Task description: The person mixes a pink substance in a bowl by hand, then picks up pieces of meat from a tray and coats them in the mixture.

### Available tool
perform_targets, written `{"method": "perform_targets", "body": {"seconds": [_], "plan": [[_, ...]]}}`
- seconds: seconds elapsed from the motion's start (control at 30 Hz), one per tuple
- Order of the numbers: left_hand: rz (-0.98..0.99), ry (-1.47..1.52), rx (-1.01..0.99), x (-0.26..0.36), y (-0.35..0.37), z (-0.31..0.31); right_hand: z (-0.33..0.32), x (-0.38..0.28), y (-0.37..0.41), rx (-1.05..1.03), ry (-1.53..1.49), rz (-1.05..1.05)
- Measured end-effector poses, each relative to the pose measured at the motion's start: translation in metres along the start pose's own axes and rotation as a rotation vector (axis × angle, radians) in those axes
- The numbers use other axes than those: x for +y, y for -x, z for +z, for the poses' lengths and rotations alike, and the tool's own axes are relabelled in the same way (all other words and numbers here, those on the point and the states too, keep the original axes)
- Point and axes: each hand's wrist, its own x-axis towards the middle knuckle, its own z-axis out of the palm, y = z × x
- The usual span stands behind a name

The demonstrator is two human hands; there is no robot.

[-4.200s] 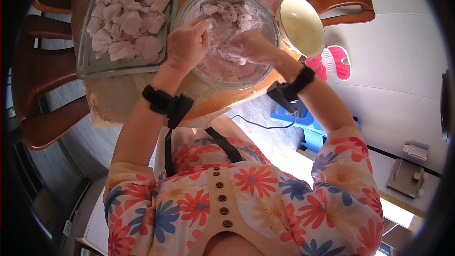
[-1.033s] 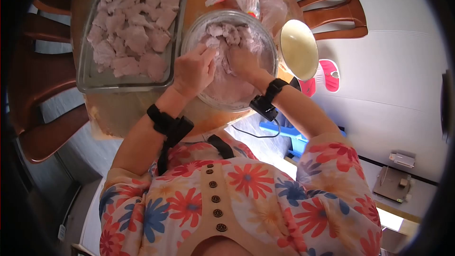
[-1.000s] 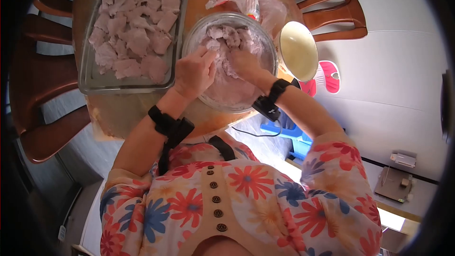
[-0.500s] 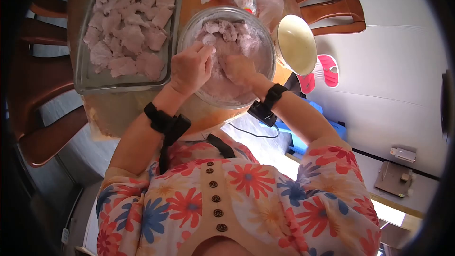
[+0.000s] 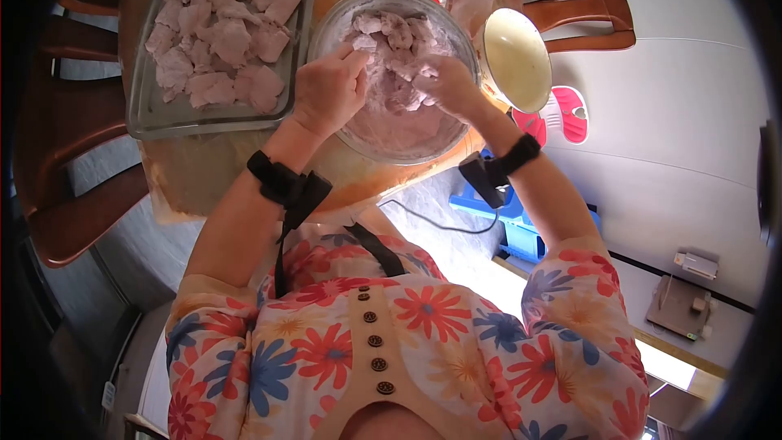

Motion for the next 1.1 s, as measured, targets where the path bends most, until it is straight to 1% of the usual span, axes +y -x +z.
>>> {"method": "perform_targets", "body": {"seconds": [0.03,0.07,0.13,0.17,0.23,0.27,0.33,0.37,0.43,0.47,0.53,0.57,0.63,0.73,0.77,0.83,0.87,0.93,1.0,1.07,1.1], "plan": [[-0.005,-0.003,0.002,0.0,-0.001,0.0,-0.007,-0.004,0.002,-0.044,-0.286,0.13],[-0.005,-0.003,0.002,0.001,-0.001,-0.001,-0.009,-0.001,0.004,-0.044,-0.286,0.13],[0.002,-0.003,0.017,0.001,-0.001,-0.001,-0.01,0.011,0.006,-0.139,-0.516,0.251],[0.003,-0.003,0.015,0.002,-0.001,-0.001,-0.007,0.024,0.006,-0.138,-0.519,0.252],[0.002,-0.014,-0.001,0.001,-0.001,-0.001,-0.001,0.037,0.003,0.107,0.254,-0.123],[0.0,-0.015,-0.004,0.0,-0.001,-0.001,0.0,0.044,0.002,0.104,0.252,-0.121],[-0.001,-0.012,0.007,0.001,-0.001,0.0,-0.001,0.021,0.0,-0.045,0.236,-0.132],[-0.002,-0.007,0.006,0.002,-0.001,0.0,0.007,0.019,-0.002,-0.046,0.238,-0.127],[-0.029,0.004,-0.015,0.003,-0.001,-0.002,0.026,0.014,-0.011,-0.156,0.406,-0.117],[-0.037,0.003,-0.018,0.003,-0.001,-0.003,0.032,0.013,-0.012,-0.165,0.404,-0.118],[-0.011,0.025,0.003,0.002,0.0,-0.003,0.045,0.008,-0.012,-0.22,0.56,-0.164],[-0.027,0.036,-0.012,0.001,0.002,-0.003,0.052,0.007,-0.011,-0.24,0.553,-0.151],[-0.023,0.05,0.005,0.002,-0.001,-0.002,0.05,-0.008,-0.01,-0.096,0.516,0.039],[-0.015,-0.003,0.006,0.003,-0.001,-0.002,0.049,-0.004,-0.014,-0.116,0.534,0.047],[0.006,-0.015,0.016,0.003,-0.001,-0.003,0.048,-0.002,-0.016,-0.092,0.532,0.035],[-0.003,-0.022,-0.016,0.004,-0.003,-0.005,0.042,-0.002,-0.018,-0.15,0.438,-0.018],[0.006,-0.026,-0.015,0.002,-0.003,-0.004,0.042,0.0,-0.014,-0.141,0.436,-0.021],[-0.007,-0.006,-0.012,0.002,-0.001,-0.003,0.041,-0.014,0.007,-0.097,0.298,-0.222],[-0.021,0.005,-0.015,0.003,0.0,-0.002,0.055,-0.03,0.023,-0.086,0.351,-0.193],[-0.03,0.01,-0.013,0.001,-0.001,-0.002,0.066,-0.034,0.022,-0.07,0.405,-0.173],[-0.023,-0.006,-0.021,0.001,0.0,-0.002,0.07,-0.031,0.019,-0.126,0.369,-0.14]]}}
